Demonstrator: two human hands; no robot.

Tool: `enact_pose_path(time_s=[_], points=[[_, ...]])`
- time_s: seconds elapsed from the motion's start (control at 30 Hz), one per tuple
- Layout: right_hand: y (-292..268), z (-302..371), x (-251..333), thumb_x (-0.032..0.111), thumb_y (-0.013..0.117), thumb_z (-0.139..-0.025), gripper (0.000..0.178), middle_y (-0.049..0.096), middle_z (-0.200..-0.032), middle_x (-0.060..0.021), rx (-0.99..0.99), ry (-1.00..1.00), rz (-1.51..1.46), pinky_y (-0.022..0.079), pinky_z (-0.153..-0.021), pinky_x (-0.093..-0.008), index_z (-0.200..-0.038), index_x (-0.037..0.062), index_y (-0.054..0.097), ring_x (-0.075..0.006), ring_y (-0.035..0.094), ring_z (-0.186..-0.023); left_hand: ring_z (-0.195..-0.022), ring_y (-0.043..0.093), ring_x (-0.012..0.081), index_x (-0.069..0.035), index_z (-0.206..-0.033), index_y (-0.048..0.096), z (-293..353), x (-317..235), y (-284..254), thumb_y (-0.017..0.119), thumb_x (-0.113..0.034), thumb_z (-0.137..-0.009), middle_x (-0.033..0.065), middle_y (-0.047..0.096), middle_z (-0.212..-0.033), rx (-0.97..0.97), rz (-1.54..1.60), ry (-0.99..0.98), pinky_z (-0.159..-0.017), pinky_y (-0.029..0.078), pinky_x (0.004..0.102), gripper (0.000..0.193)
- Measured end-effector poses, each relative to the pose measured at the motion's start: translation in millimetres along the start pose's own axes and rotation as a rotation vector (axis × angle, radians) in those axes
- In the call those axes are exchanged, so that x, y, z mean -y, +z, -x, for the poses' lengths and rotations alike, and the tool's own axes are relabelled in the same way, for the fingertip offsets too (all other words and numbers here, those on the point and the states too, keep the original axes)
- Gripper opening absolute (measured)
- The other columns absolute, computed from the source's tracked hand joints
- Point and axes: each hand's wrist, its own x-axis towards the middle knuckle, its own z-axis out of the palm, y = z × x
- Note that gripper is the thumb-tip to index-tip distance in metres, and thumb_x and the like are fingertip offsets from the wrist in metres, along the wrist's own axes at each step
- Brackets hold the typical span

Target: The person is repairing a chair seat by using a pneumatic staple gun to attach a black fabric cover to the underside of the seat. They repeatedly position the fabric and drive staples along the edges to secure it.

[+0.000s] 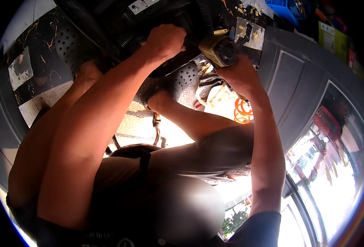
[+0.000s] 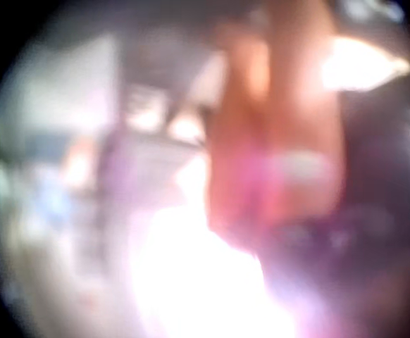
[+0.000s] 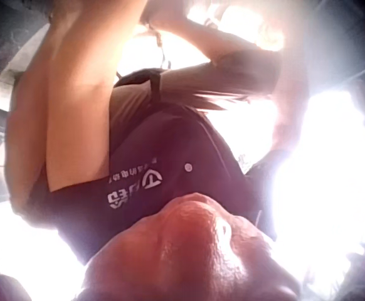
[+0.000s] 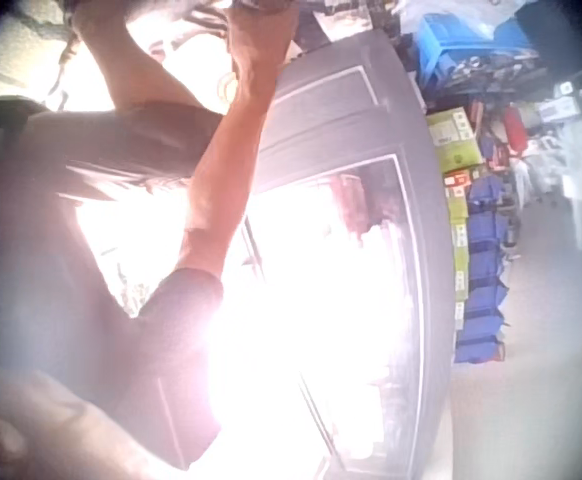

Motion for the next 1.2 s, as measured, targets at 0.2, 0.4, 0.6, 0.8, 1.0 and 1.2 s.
enact_pose_path(time_s=[0.2, 0.4, 0.6, 0.8, 1.0, 1.2], points=[[-42, -5, -3, 0.017, 0.071, -0.073, 0.046, 0.074, -0.094, -0.0151, -0.01, 0.092, 0.107, 0.053, -0.078, -0.0352, -0.116, 0.0015, 0.067, -0.024, 0.07, -0.084, -0.085, 0.072, 0.0348, -0.006, -0.082, 0.076, 1, 5, 4, 0.074, -0.017, -0.075, 0.0162, 0.073, -0.084, -0.055, 0.053, 0.07, -0.073, 0.058, 0.0423, 0.013], [-48, -10, -9, 0.02, 0.071, -0.072, 0.044, 0.073, -0.095, -0.0191, 0.002, 0.033, 0.165, 0.053, -0.079, -0.0373, -0.113, 0.0043, 0.068, -0.0319, 0.071, -0.088, -0.088, 0.071, 0.0342, -0.004, -0.088, 0.075, -14, 7, -1, 0.071, -0.021, -0.083, 0.0174, 0.073, -0.09, 0.017, 0.274, -0.025, -0.079, 0.057, 0.0435, 0.018], [-32, 7, 10, 0.014, 0.063, -0.076, 0.039, 0.071, -0.087, -0.0194, 0.001, -0.061, 0.186, 0.053, -0.077, -0.0407, -0.114, 0.0051, 0.067, -0.0362, 0.069, -0.084, -0.046, 0.064, 0.021, -0.002, -0.084, 0.076, -40, -9, -10, 0.077, -0.038, -0.079, 0.0108, 0.069, -0.065, 0.189, 0.68, -0.178, -0.05, 0.055, 0.0336, 0.036], [-16, -5, 25, 0.02, 0.07, -0.08, 0.036, 0.071, -0.092, -0.0214, -0.001, -0.014, 0.448, 0.053, -0.077, -0.0416, -0.112, 0.0045, 0.067, -0.0391, 0.068, -0.09, -0.084, 0.072, 0.032, -0.003, -0.088, 0.076, -54, -8, 11, 0.074, -0.029, -0.08, 0.0177, 0.073, -0.092, 0.122, 0.46, -0.122, -0.073, 0.058, 0.0429, 0.027], [-24, -17, 23, 0.014, 0.063, -0.078, 0.033, 0.07, -0.094, -0.0229, 0.055, -0.028, 0.473, 0.052, -0.08, -0.048, -0.11, 0.0071, 0.068, -0.0433, 0.065, -0.092, -0.094, 0.07, 0.033, -0.001, -0.084, 0.075, -72, -11, 9, 0.073, -0.034, -0.079, 0.0219, 0.071, -0.095, 0.19, 0.58, -0.27, -0.079, 0.056, 0.0421, 0.033], [-30, -10, 29, 0.012, 0.063, -0.079, 0.036, 0.069, -0.096, -0.0196, 0.066, -0.081, 0.354, 0.053, -0.077, -0.0489, -0.114, 0.0086, 0.068, -0.0419, 0.066, -0.089, -0.082, 0.07, 0.034, 0.001, -0.084, 0.074, -61, -5, 6, 0.073, -0.038, -0.083, 0.0203, 0.07, -0.084, 0.029, 0.434, -0.127, -0.073, 0.056, 0.0425, 0.038]])
